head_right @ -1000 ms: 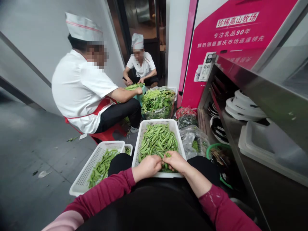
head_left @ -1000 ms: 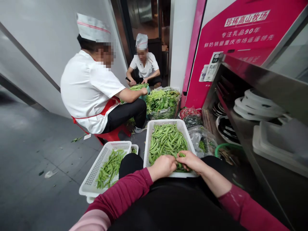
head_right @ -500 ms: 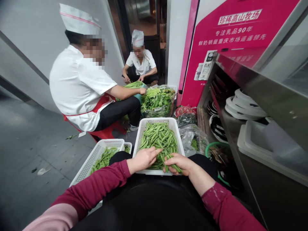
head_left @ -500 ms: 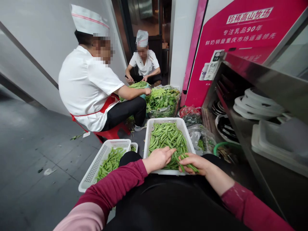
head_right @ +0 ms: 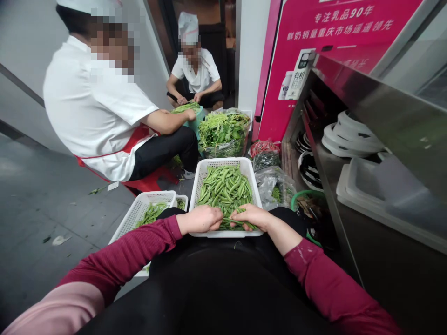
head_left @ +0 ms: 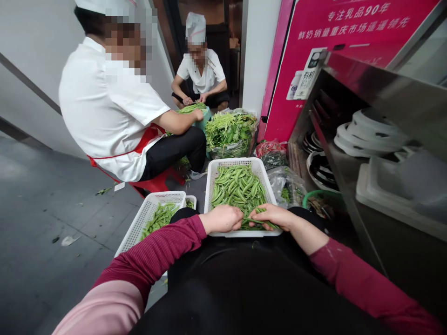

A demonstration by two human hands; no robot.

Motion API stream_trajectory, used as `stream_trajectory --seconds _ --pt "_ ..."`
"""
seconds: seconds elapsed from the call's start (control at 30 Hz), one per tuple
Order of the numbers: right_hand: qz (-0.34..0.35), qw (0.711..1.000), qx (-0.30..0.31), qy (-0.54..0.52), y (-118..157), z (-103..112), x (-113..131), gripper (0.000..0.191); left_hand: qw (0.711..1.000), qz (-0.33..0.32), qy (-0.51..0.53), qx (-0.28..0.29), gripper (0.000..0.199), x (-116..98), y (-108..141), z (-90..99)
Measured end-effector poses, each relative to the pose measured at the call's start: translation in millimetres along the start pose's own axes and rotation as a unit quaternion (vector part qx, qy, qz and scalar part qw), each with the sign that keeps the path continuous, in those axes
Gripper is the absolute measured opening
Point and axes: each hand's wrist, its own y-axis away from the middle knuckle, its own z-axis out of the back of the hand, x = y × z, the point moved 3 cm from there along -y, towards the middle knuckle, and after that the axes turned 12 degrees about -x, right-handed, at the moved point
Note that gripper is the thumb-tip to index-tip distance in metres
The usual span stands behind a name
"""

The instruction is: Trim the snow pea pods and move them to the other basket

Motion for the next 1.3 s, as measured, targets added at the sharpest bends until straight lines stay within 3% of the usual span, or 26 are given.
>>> stream_trajectory --seconds 0.07,0.1,0.17,0.23,0.3,0.33,0.4,0.5,0.57,0.63,0.73,0.9,0.97,1.1,1.23,1.3 --pt "0.083 0.978 -0.124 0.148 -2 6 10 0.022 0.999 0.034 0.023 0.012 0.01 3 -1 -1.4" --pt "0.128 0.962 -0.147 0.193 -1 6 16 0.022 0.998 0.045 0.036 0.013 0.01 4 -1 -1.8" --pt "0.172 0.959 -0.082 0.209 1 0 24 0.024 0.996 0.046 0.078 0.01 0.011 4 -4 -1.8" --pt "0.14 0.976 0.028 0.166 6 -8 26 0.026 0.989 0.036 0.141 0.003 0.013 3 -7 -1.5" --pt "0.107 0.988 0.051 0.102 8 -14 26 0.025 0.971 0.067 0.229 -0.017 0.016 3 -9 -2.4" --pt "0.109 0.992 0.02 0.062 7 -15 26 0.024 0.952 0.108 0.286 -0.035 0.016 4 -10 -3.9" --pt "0.127 0.986 -0.098 -0.041 2 -11 24 0.024 0.881 0.216 0.414 -0.081 0.016 8 -10 -9.9" --pt "0.118 0.924 -0.306 -0.197 -8 9 6 0.026 0.751 0.329 0.553 -0.145 0.017 13 -5 -24.0" --pt "0.091 0.924 -0.357 -0.1 -17 19 -8 0.026 0.704 0.371 0.583 -0.162 0.024 18 1 -33.3" --pt "0.069 0.939 -0.314 0.124 -26 22 -21 0.026 0.683 0.41 0.583 -0.158 0.033 24 9 -40.8" --pt "0.075 0.911 -0.227 0.336 -36 8 -35 0.016 0.683 0.435 0.57 -0.135 0.041 30 18 -46.0" --pt "0.163 0.855 -0.127 0.475 -52 -32 -36 0.013 0.72 0.416 0.542 -0.12 0.04 24 18 -44.2" --pt "0.194 0.829 -0.092 0.515 -56 -38 -33 0.013 0.723 0.421 0.537 -0.106 0.039 22 19 -44.9" --pt "0.238 0.78 -0.076 0.574 -50 -15 -23 0.016 0.725 0.434 0.527 -0.09 0.036 25 24 -49.6" --pt "0.285 0.731 -0.084 0.614 -29 26 -13 0.019 0.75 0.427 0.5 -0.071 0.031 28 21 -57.2" --pt "0.325 0.721 -0.081 0.606 -16 37 -9 0.018 0.765 0.415 0.488 -0.066 0.029 25 16 -58.1"
